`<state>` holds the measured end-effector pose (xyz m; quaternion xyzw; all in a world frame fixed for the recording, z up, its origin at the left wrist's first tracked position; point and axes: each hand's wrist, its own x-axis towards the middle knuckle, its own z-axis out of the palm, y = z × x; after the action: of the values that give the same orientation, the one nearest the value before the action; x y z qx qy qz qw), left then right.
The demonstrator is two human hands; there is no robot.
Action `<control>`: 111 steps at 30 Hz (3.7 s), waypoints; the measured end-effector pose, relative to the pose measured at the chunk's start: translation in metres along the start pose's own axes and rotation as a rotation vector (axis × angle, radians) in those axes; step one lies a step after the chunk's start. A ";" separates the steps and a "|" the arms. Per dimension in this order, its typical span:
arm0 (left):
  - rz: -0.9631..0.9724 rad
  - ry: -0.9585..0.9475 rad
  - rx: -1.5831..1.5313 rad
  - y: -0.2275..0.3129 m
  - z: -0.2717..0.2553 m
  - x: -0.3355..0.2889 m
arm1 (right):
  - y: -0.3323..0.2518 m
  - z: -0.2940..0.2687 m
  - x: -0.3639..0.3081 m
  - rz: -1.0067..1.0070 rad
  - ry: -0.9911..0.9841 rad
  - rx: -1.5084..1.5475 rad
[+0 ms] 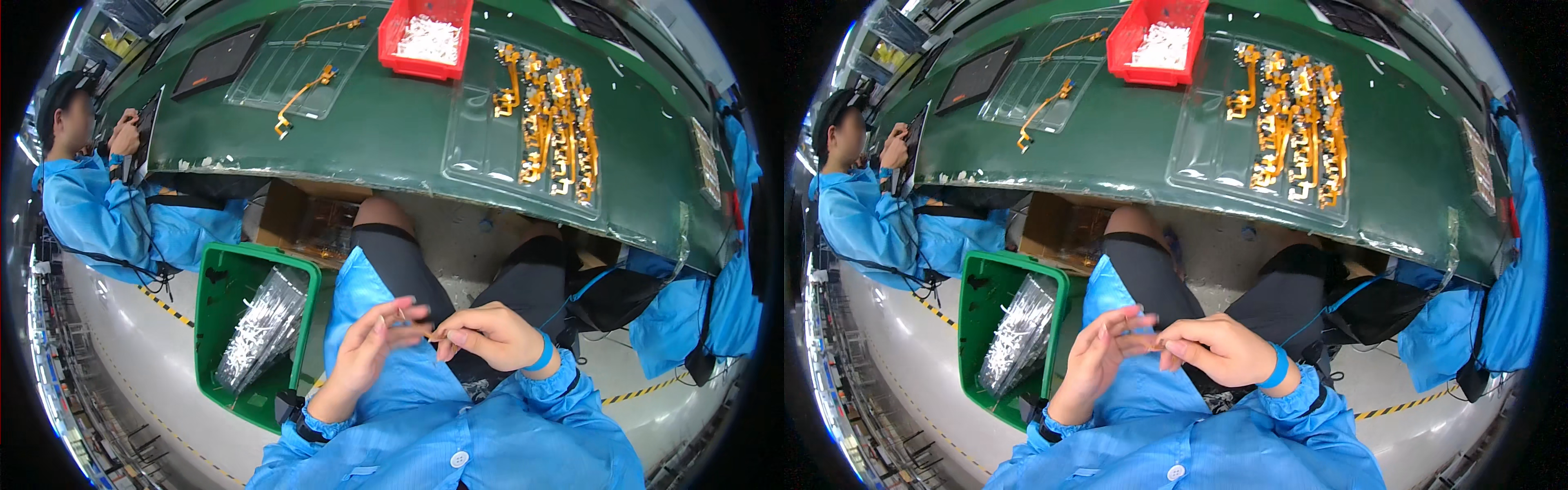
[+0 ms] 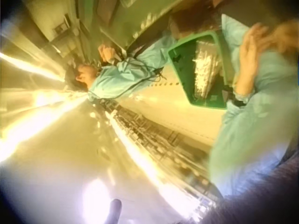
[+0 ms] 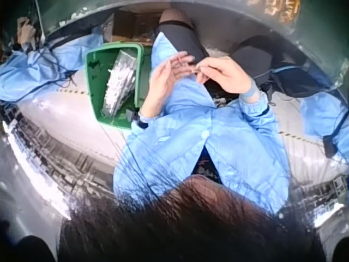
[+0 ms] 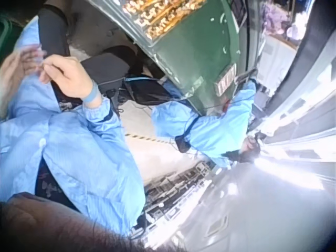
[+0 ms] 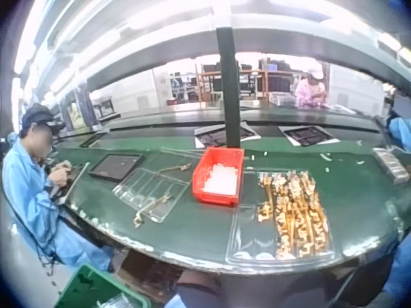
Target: The person assembles small electronic components by hand, then places the assembled components into a plastic tray.
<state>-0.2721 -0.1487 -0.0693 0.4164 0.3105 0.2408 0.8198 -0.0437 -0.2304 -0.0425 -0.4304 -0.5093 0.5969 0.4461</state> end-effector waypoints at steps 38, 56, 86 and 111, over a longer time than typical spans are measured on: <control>0.168 -0.053 0.830 0.043 0.059 0.044 | 0.000 0.000 0.009 -0.134 0.364 -0.253; 0.920 0.066 1.284 0.013 0.049 0.045 | 0.014 -0.001 0.004 -0.151 0.417 -0.119; -0.459 1.210 1.798 0.043 -0.141 -0.102 | 0.029 0.023 0.036 0.033 0.219 0.432; 0.220 0.120 0.697 0.020 0.039 0.004 | 0.005 0.020 -0.010 0.040 0.224 0.446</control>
<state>-0.2443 -0.1557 -0.0365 0.6866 0.3748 0.2313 0.5785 -0.0613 -0.2449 -0.0451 -0.3944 -0.3039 0.6519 0.5719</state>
